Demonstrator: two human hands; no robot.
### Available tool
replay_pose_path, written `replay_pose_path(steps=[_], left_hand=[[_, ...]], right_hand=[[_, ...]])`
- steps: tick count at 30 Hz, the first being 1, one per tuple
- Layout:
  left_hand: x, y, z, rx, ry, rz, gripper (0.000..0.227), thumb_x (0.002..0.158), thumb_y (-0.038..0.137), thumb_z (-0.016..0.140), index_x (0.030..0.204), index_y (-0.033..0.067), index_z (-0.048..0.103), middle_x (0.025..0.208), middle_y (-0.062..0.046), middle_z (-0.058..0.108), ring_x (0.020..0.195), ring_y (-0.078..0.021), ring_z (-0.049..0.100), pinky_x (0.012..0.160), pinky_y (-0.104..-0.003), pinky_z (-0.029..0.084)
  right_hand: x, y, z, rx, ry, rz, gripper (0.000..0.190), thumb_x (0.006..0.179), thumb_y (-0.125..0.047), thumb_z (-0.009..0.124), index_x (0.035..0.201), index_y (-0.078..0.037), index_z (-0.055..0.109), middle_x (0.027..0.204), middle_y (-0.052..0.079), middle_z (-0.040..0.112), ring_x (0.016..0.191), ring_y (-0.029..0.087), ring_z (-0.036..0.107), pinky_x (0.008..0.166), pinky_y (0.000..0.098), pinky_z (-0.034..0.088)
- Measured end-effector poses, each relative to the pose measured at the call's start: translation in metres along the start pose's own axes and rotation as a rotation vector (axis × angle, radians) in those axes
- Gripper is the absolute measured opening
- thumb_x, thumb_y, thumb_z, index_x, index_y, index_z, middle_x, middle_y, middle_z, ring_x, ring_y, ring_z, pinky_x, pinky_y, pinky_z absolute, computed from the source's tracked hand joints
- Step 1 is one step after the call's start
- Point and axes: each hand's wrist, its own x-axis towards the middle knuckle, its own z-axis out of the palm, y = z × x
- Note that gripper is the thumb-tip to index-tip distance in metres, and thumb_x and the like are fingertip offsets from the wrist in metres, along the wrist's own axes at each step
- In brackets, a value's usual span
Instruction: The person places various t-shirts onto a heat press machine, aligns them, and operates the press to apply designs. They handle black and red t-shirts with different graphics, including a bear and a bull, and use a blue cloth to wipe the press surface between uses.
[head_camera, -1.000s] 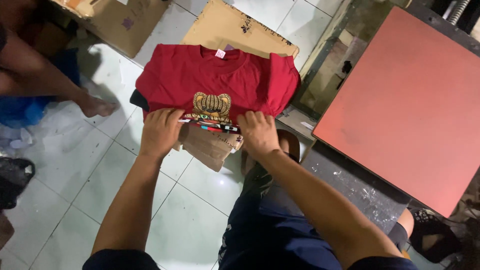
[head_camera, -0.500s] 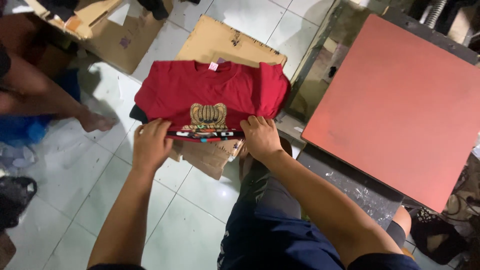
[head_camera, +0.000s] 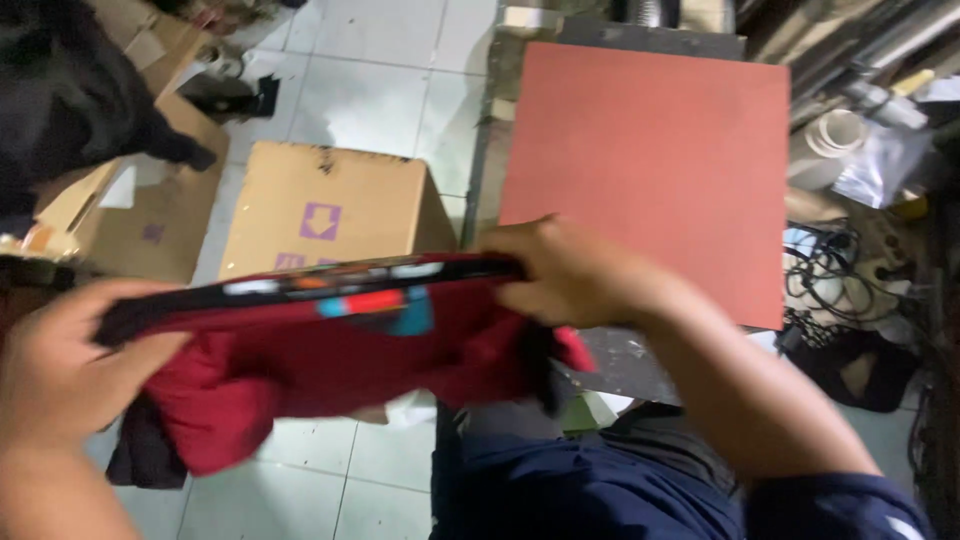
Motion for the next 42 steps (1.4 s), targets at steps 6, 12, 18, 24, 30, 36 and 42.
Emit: replay_pose_path(steps=[6, 12, 18, 24, 30, 36, 42], left_hand=[[0.082, 0.131, 0.084, 0.046, -0.244, 0.159, 0.04, 0.088, 0.022, 0.071, 0.127, 0.0152, 0.073, 0.132, -0.004, 0.072, 0.117, -0.0185, 0.066, 0.098, -0.034, 0.049], [0.115, 0.221, 0.178, -0.16, -0.036, 0.821, 0.044, 0.085, -0.009, 0.062, 0.127, 0.0026, 0.067, 0.117, -0.019, 0.069, 0.109, -0.0369, 0.065, 0.095, -0.043, 0.049], [0.133, 0.127, 0.393, 0.214, 0.09, 0.86, 0.041, 0.079, 0.005, 0.065, 0.116, 0.0236, 0.07, 0.106, -0.001, 0.068, 0.099, -0.0263, 0.071, 0.084, -0.045, 0.057], [0.103, 0.113, 0.419, 0.321, 0.156, 0.784, 0.039, 0.079, 0.014, 0.066, 0.115, 0.0287, 0.068, 0.114, -0.001, 0.066, 0.111, -0.0258, 0.066, 0.084, -0.045, 0.055], [0.082, 0.139, 0.381, 0.277, 0.111, 0.681, 0.022, 0.088, 0.012, 0.064, 0.105, 0.023, 0.07, 0.108, 0.002, 0.067, 0.114, -0.0195, 0.066, 0.097, -0.043, 0.05], [0.072, 0.115, 0.404, 0.33, 0.072, 0.649, 0.033, 0.082, 0.011, 0.062, 0.11, 0.0275, 0.067, 0.11, 0.004, 0.061, 0.119, -0.0208, 0.062, 0.1, -0.048, 0.047], [0.049, 0.182, 0.392, 0.174, 0.099, 0.708, 0.037, 0.082, 0.033, 0.07, 0.119, 0.0308, 0.069, 0.122, 0.003, 0.064, 0.128, -0.0212, 0.058, 0.105, -0.048, 0.037]], right_hand=[[-0.091, 0.106, -0.084, -0.313, 0.37, 0.033, 0.058, 0.066, -0.002, 0.058, 0.118, -0.019, 0.075, 0.096, 0.0, 0.079, 0.083, 0.015, 0.068, 0.074, 0.0329, 0.054], [-0.167, 0.139, -0.117, -0.655, 0.811, -0.055, 0.054, 0.074, 0.004, 0.057, 0.124, 0.005, 0.075, 0.104, 0.02, 0.073, 0.09, 0.041, 0.065, 0.083, 0.0476, 0.049], [-0.144, 0.345, 0.012, -1.231, 0.823, 0.268, 0.027, 0.07, -0.017, 0.06, 0.097, -0.021, 0.061, 0.086, 0.001, 0.061, 0.083, 0.02, 0.063, 0.073, 0.0367, 0.046], [-0.152, 0.344, 0.071, -0.789, 0.977, 0.265, 0.029, 0.09, -0.015, 0.057, 0.117, -0.019, 0.067, 0.126, 0.003, 0.066, 0.125, 0.027, 0.06, 0.098, 0.0397, 0.048], [-0.157, 0.359, 0.07, -0.668, 1.055, 0.196, 0.035, 0.075, -0.011, 0.063, 0.107, -0.02, 0.07, 0.113, 0.002, 0.069, 0.117, 0.027, 0.065, 0.089, 0.0385, 0.051], [-0.169, 0.322, 0.084, -0.645, 0.952, 0.281, 0.035, 0.078, -0.015, 0.062, 0.111, -0.022, 0.071, 0.121, -0.001, 0.069, 0.127, 0.023, 0.061, 0.098, 0.0372, 0.044], [-0.145, 0.268, 0.069, -0.693, 0.973, 0.178, 0.029, 0.086, -0.028, 0.072, 0.115, -0.024, 0.071, 0.131, 0.002, 0.069, 0.128, 0.024, 0.062, 0.106, 0.0473, 0.034]])
